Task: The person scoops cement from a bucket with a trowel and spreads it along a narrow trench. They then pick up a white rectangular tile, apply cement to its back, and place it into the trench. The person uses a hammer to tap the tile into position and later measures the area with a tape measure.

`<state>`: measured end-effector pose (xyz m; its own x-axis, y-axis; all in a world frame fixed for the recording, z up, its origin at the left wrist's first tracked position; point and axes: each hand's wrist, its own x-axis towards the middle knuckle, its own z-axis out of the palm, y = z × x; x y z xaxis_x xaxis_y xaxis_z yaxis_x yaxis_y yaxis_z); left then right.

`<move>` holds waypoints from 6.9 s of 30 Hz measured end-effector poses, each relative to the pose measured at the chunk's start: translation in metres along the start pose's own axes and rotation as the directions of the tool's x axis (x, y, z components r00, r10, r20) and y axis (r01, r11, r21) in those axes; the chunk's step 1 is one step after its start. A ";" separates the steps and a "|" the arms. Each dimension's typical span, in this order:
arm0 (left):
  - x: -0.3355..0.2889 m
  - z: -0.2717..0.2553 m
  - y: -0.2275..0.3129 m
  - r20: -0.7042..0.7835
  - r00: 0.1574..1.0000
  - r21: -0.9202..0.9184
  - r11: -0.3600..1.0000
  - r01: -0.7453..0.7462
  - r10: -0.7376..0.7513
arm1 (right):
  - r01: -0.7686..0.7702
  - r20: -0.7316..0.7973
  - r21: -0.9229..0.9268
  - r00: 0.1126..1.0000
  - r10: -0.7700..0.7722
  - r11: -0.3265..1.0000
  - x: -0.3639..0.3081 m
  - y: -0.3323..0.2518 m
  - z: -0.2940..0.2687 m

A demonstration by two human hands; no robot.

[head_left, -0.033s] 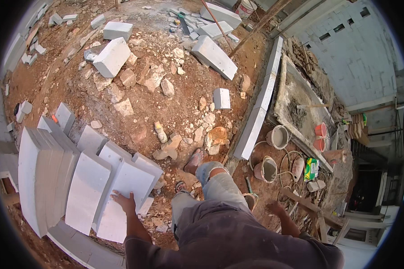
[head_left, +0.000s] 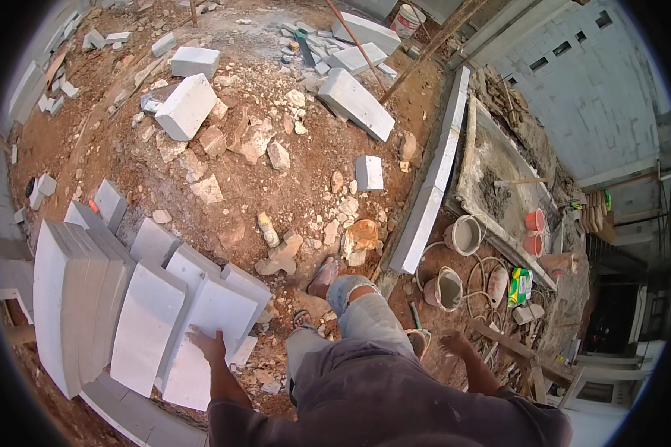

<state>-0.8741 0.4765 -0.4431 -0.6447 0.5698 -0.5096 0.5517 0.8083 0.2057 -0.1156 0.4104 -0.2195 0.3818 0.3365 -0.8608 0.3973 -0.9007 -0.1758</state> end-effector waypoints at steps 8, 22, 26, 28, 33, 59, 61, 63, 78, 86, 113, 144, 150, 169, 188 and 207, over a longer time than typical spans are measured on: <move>0.027 -0.068 0.058 0.046 0.990 0.013 0.991 0.134 -0.134 | 0.592 0.086 -0.331 0.795 -0.601 0.735 0.037 -0.221 -0.045; -0.028 -0.068 0.347 0.463 0.845 -0.309 0.942 -0.129 0.268 | 0.069 0.026 0.545 0.995 -0.100 0.836 0.153 -0.100 -0.092; -0.003 -0.077 0.463 0.518 0.828 -0.269 0.960 -0.079 0.213 | -0.079 0.051 0.632 0.997 0.060 0.771 0.166 -0.086 -0.076; 0.048 -0.072 0.494 0.440 0.872 -0.228 0.966 -0.122 0.214 | -0.138 0.123 0.663 0.990 0.076 0.736 0.166 -0.102 -0.067; 0.109 -0.053 0.676 0.441 0.752 -0.308 0.869 -0.387 0.491 | -0.196 0.108 0.776 0.978 0.180 0.599 0.132 -0.168 -0.064; 0.410 0.213 1.141 0.332 0.814 -0.289 0.873 -0.393 0.476 | -0.808 0.594 0.571 0.527 0.608 0.143 0.092 -0.296 -0.028; 0.416 0.224 1.138 0.451 0.684 -0.392 0.816 -0.425 0.573 | -0.818 0.624 0.570 0.496 0.604 0.083 0.076 -0.291 -0.011; 0.414 0.231 1.137 0.540 0.643 -0.456 0.831 -0.319 0.543 | -0.830 0.648 0.548 0.499 0.575 0.103 0.060 -0.291 -0.006; 0.254 0.265 1.171 0.511 0.618 -0.545 0.781 -0.304 0.597 | -0.653 0.599 0.757 0.679 0.424 -0.024 0.083 -0.334 0.059; 0.178 0.273 1.193 0.378 0.560 -0.545 0.666 -0.509 0.737 | -0.477 0.467 0.873 0.758 0.455 -0.101 0.057 -0.355 0.093; -0.362 0.017 0.938 0.753 -0.601 -0.394 -0.548 -0.738 0.268 | -0.002 0.556 0.696 0.634 0.537 -0.718 -0.189 -0.196 0.468; -0.387 0.037 0.466 0.829 -0.409 -0.021 -0.710 -0.704 0.381 | -0.004 0.657 0.675 0.457 0.600 -0.737 -0.430 0.049 0.717; -0.323 0.035 0.416 0.764 -0.281 0.076 -0.513 -0.855 0.582 | -0.329 0.616 0.770 0.607 0.502 -0.547 -0.401 0.169 0.733; -0.249 0.069 0.329 0.596 0.181 0.384 -0.080 -0.920 0.782 | -0.160 -0.192 0.728 0.886 0.422 0.667 -0.257 0.403 0.313; -0.244 0.130 0.297 -0.091 0.130 0.654 0.157 -0.740 0.987 | 0.026 -0.065 -0.003 0.998 -0.027 1.000 0.380 0.535 0.224; -0.227 0.117 0.286 0.019 0.185 0.547 0.144 -0.824 0.983 | -0.236 -0.137 0.340 0.945 0.296 0.910 0.321 0.548 0.200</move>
<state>-0.5080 0.5603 -0.3663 0.4331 0.8967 0.0919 0.9007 -0.4343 -0.0072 0.0577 -0.0298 -0.6873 0.5928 0.0889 -0.8004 -0.0119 -0.9928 -0.1190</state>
